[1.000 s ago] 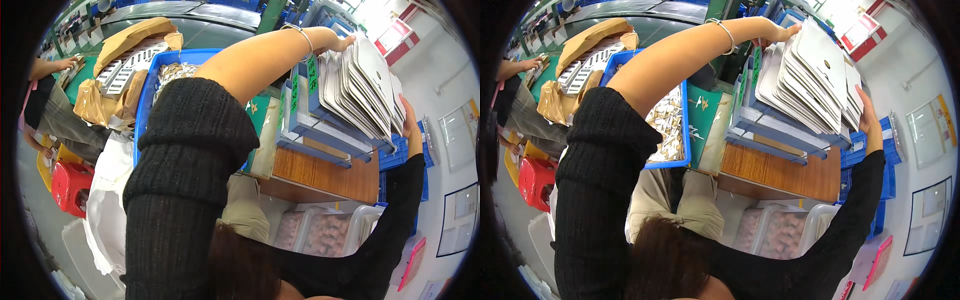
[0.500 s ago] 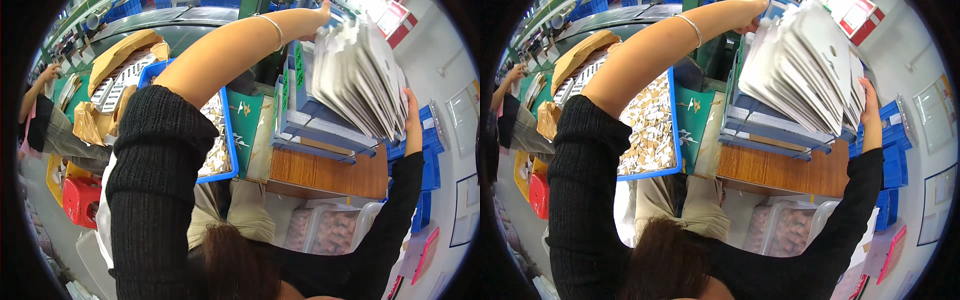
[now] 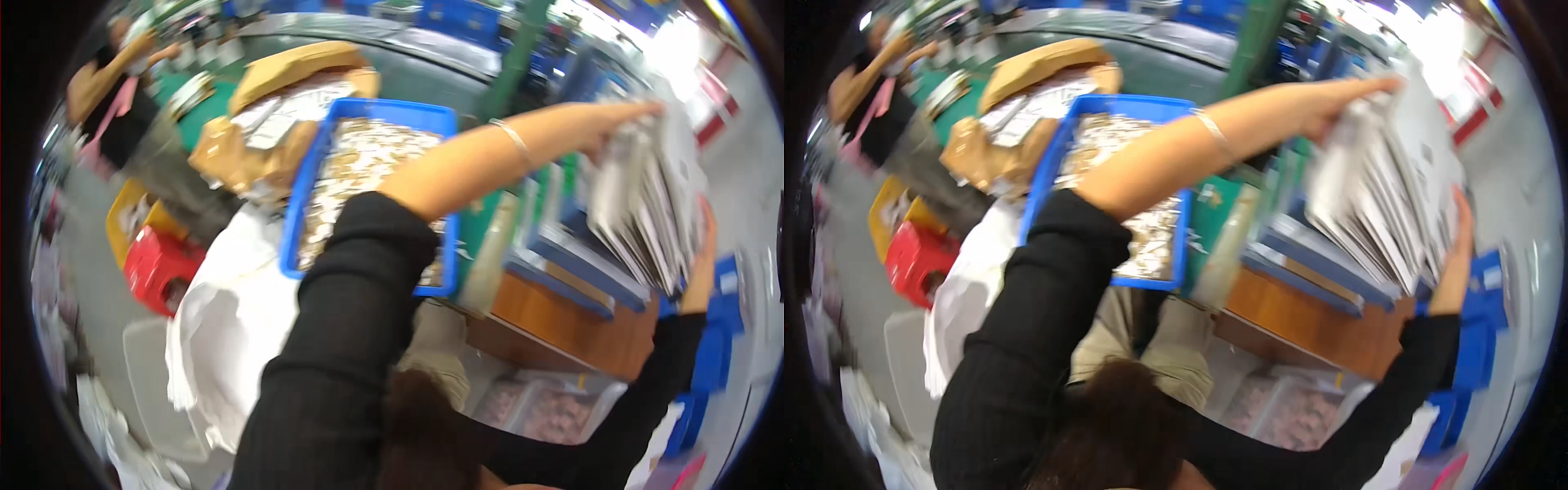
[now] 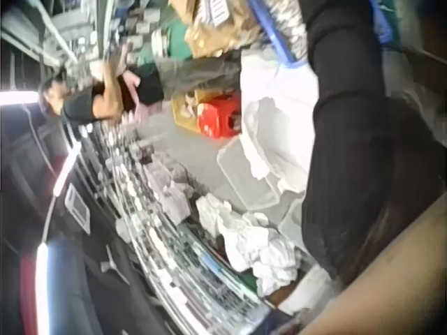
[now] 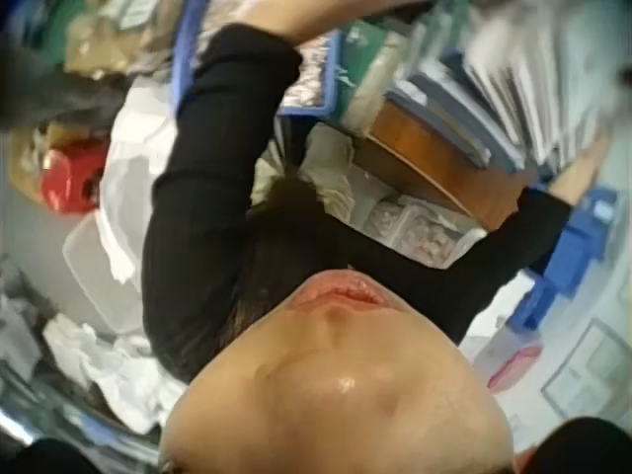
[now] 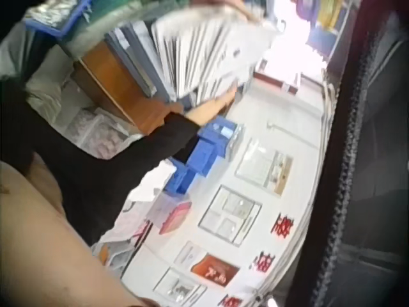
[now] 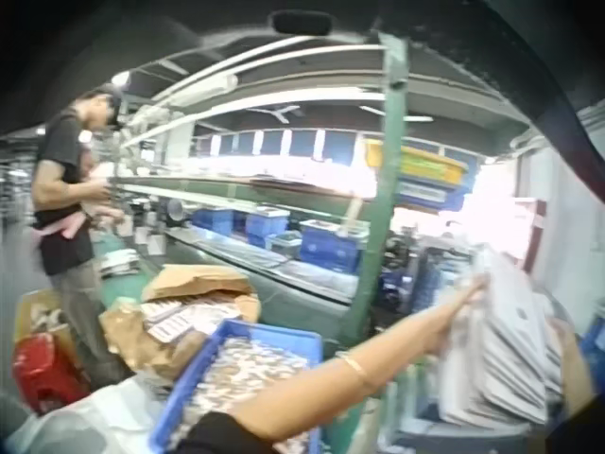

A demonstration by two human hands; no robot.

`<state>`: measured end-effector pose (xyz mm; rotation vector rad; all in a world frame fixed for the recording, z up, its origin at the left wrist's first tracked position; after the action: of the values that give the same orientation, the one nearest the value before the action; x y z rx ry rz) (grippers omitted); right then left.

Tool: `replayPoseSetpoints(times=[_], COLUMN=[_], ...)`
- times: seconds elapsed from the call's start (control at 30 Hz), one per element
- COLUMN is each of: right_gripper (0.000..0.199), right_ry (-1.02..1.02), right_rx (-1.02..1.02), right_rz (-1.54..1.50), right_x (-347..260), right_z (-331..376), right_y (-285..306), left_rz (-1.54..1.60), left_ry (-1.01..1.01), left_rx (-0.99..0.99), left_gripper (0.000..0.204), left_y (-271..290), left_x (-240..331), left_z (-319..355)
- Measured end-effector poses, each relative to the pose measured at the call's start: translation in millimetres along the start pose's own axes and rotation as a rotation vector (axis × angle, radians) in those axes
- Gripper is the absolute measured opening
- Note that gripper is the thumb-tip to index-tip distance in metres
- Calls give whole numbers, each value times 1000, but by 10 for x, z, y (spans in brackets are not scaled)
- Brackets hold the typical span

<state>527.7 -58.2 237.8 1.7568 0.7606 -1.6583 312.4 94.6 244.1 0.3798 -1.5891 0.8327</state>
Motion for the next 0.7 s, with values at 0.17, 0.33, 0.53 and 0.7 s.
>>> replayPoseSetpoints(times=[0.17,0.33,0.53,0.7], right_gripper=[49,47,44,47], right_ry=[49,90,99,129], right_rx=[-43,-194,-547,-933], right_rz=[18,8,-14,0], right_x=[-142,-403,-832,-785], right_z=[501,832,1330,1896], right_y=[-482,-1253,-3088,-5273], left_rz=[42,269,242,-30], left_ry=[-163,-390,-588,-724], left_rx=[11,4,310,966], left_gripper=[78,63,73,56], left_y=[188,877,2265,3808], left_x=[458,781,874,560], left_z=[621,1570,3093,4679])
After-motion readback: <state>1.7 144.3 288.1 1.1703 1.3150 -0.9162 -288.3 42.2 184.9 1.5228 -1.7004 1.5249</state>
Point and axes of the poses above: each hand's wrist, its own z-axis away from the middle knuckle, its own y-axis out of the back of the hand, x = y × z, the point moved 6 cm from there along -z, towards the middle knuckle, and after that the axes turned 10 degrees about x, right-handed, at the moved point
